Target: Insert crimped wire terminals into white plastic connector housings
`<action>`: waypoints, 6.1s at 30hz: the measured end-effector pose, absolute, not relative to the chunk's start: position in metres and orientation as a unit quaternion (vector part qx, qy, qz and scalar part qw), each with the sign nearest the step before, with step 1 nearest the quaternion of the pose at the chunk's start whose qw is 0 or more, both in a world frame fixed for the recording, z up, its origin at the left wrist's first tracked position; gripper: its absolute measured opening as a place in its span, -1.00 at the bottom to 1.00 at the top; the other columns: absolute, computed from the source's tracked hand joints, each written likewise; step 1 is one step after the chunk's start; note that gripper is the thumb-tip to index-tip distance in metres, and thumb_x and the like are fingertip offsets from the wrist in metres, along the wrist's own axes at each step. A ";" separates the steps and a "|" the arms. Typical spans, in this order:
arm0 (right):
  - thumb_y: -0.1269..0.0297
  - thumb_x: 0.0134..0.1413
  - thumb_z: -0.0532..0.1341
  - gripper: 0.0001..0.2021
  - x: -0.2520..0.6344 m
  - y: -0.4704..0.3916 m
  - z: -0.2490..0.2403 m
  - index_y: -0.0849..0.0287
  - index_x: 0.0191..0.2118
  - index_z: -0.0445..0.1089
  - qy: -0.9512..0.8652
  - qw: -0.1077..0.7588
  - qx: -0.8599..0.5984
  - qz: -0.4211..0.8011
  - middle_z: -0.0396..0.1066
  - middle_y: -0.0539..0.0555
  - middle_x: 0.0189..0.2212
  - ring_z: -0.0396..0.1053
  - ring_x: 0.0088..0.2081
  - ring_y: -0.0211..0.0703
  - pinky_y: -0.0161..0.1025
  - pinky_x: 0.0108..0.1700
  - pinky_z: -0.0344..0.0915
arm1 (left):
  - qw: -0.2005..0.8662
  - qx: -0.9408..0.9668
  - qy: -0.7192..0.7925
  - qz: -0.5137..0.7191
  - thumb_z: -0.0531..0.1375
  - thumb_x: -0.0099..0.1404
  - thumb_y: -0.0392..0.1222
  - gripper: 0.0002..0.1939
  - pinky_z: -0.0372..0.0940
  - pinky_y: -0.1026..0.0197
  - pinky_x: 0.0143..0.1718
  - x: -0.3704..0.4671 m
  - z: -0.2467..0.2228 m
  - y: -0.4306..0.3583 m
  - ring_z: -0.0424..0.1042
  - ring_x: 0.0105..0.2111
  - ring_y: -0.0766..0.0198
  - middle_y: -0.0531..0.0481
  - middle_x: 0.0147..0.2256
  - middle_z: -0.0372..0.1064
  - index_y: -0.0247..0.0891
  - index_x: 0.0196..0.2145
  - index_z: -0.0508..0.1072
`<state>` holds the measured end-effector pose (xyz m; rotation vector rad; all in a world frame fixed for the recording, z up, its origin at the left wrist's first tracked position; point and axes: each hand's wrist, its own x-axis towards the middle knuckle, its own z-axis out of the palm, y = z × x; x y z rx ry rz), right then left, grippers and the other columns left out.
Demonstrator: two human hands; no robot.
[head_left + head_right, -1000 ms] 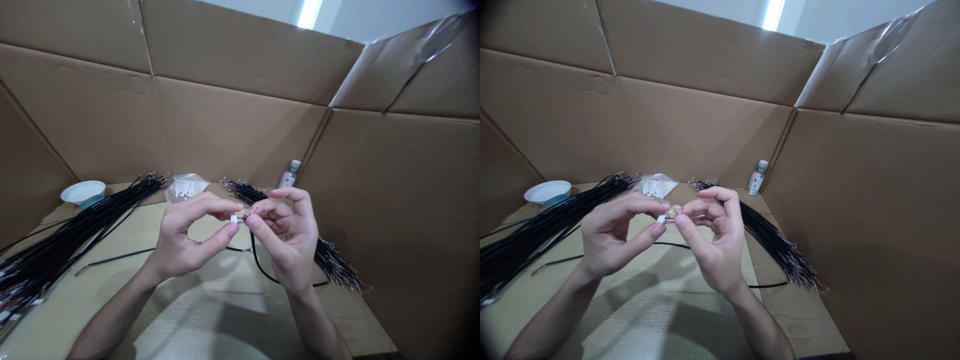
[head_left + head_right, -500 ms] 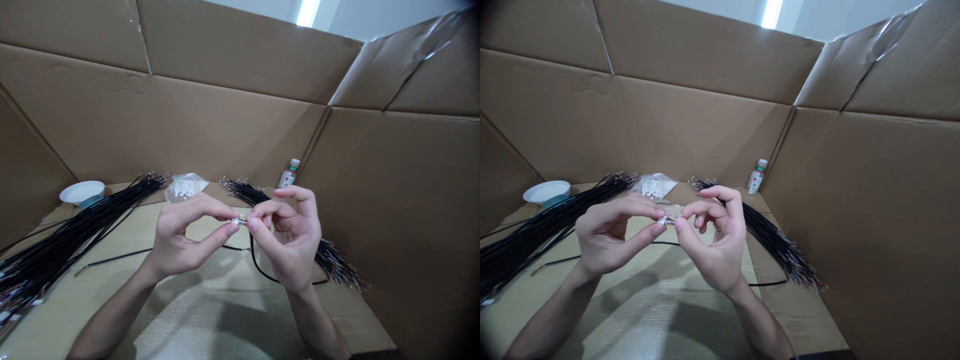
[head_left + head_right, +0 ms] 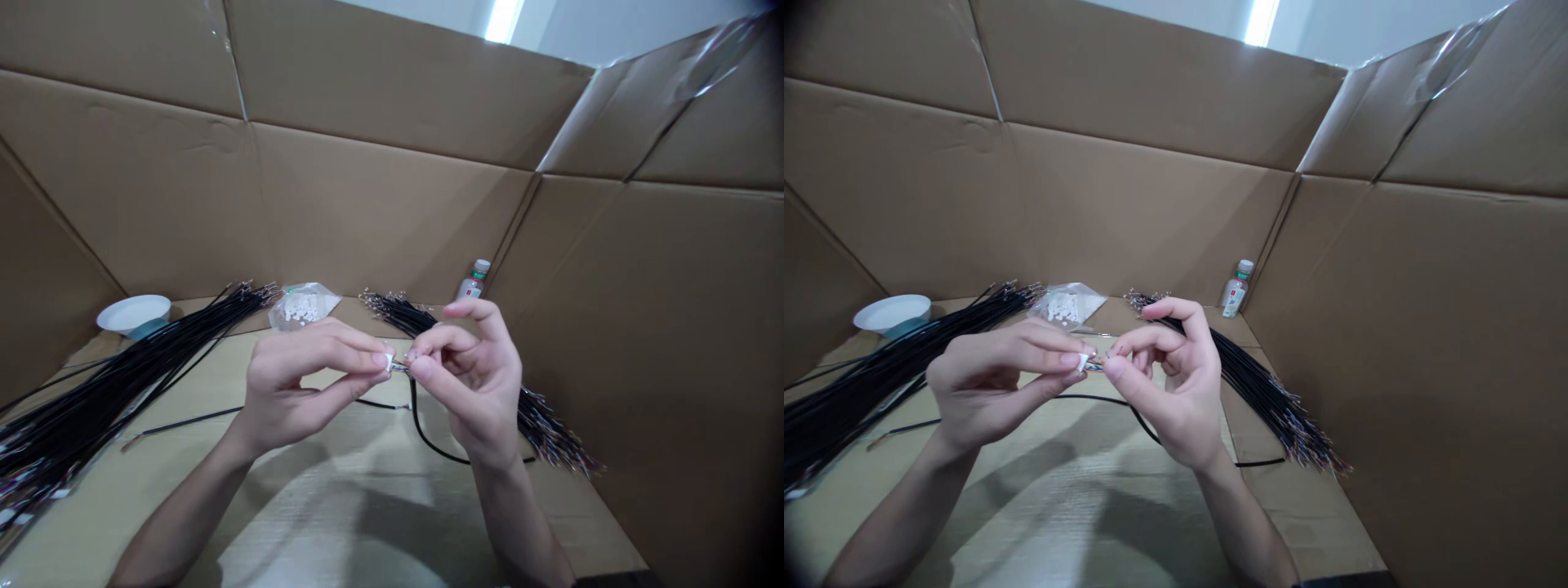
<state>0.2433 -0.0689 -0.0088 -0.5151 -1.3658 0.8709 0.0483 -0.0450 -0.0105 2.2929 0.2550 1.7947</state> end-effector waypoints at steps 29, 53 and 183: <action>0.48 0.11 0.43 -0.51 0.245 -0.074 -0.004 -0.04 0.05 0.25 -0.653 0.579 -0.282 0.399 0.56 -0.11 -0.40 0.41 -0.36 -0.18 -0.14 -0.21 0.34 | 0.080 0.831 0.185 0.518 0.37 0.34 -0.39 -0.88 0.41 0.13 0.04 0.036 0.005 -0.057 0.58 -0.07 0.22 -0.03 -0.12 0.62 -0.23 -0.20 0.58; 0.53 0.09 0.44 -0.58 0.238 -0.080 -0.014 -0.10 -0.07 0.39 -0.689 0.665 -0.277 0.082 0.44 -0.06 -0.30 0.49 -0.46 -0.15 0.00 -0.29 0.52 | 0.164 0.840 0.154 0.493 0.42 0.32 -0.35 -0.73 0.49 0.20 0.01 0.030 0.002 -0.046 0.62 -0.08 0.21 -0.05 -0.13 0.62 -0.21 -0.04 0.55; 0.32 0.35 0.32 -0.96 0.246 -0.069 -0.003 0.15 -0.18 0.50 -0.739 0.557 -0.237 0.294 0.61 -0.02 -0.39 0.59 -0.38 -0.26 -0.31 -0.31 0.52 | 0.026 0.771 0.105 0.628 0.41 0.29 -0.40 -0.70 0.55 0.04 -0.15 0.050 -0.015 -0.043 0.67 -0.14 0.11 -0.05 -0.16 0.67 -0.19 -0.04 0.60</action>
